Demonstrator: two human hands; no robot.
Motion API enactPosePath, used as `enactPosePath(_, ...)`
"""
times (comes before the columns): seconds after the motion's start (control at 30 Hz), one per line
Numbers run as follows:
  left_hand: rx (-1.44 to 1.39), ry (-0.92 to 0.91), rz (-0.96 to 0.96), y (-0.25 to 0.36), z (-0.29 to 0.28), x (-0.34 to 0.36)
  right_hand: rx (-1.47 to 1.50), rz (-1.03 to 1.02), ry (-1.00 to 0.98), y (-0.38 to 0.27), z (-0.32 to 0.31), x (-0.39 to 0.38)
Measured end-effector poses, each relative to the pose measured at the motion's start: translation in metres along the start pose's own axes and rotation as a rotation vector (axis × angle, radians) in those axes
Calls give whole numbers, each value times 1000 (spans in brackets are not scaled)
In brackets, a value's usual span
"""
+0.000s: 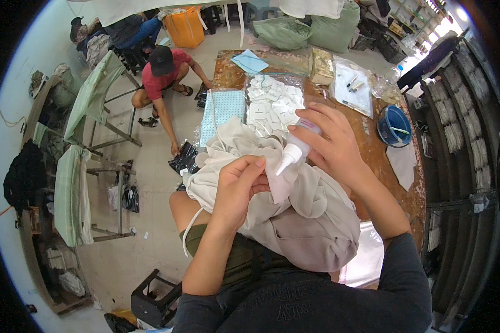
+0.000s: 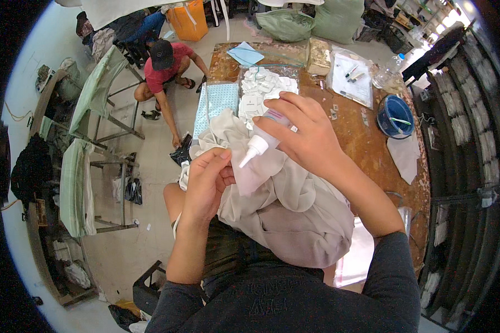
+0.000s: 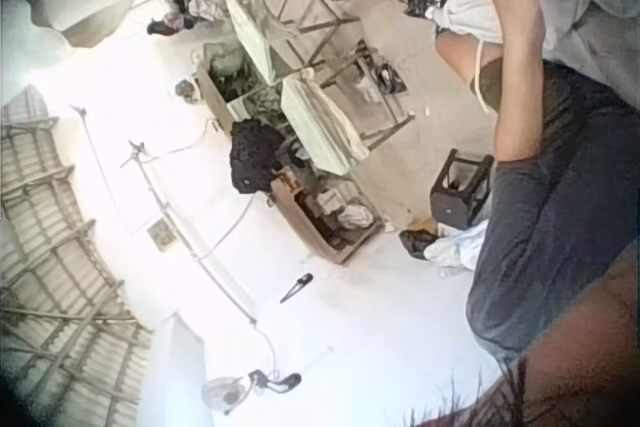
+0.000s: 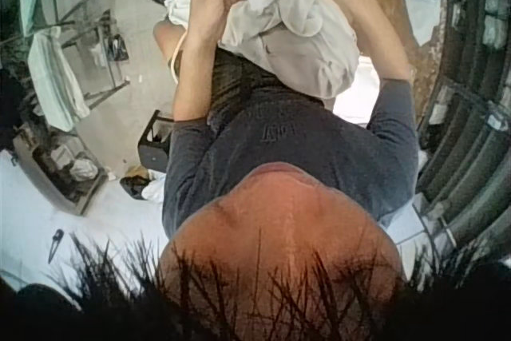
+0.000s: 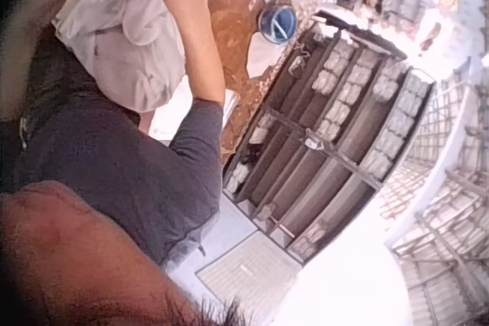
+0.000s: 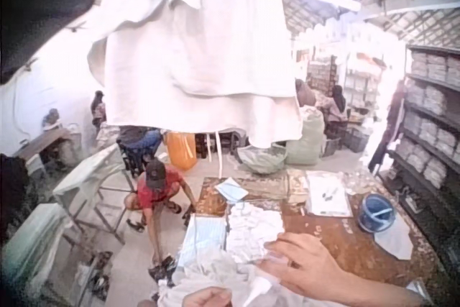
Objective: The person applies glue to a small area of a light-colored garment, smooths the fabric, and uses a toothbrush to spread the adhesive. They then lift and inspect the garment, handling it by hand throughout the process.
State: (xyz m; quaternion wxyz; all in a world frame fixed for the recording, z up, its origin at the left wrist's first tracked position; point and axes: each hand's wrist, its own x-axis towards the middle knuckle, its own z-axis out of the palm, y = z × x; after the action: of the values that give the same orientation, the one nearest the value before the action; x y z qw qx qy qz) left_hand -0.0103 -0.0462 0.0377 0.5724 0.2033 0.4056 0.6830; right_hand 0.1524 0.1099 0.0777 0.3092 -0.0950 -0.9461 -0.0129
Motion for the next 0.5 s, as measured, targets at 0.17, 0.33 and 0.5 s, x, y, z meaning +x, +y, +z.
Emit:
enactPosePath(0.17,6,2,-6,2,2,-3,-62,-41,51,-4,-2,6)
enactPosePath(0.33,10,-6,-5,2,3,-4,-91,-99,83,-4,-3,8)
enactPosePath(0.5,13,-6,5,3,4,-5,-128,-130,87,-3,-7,10)
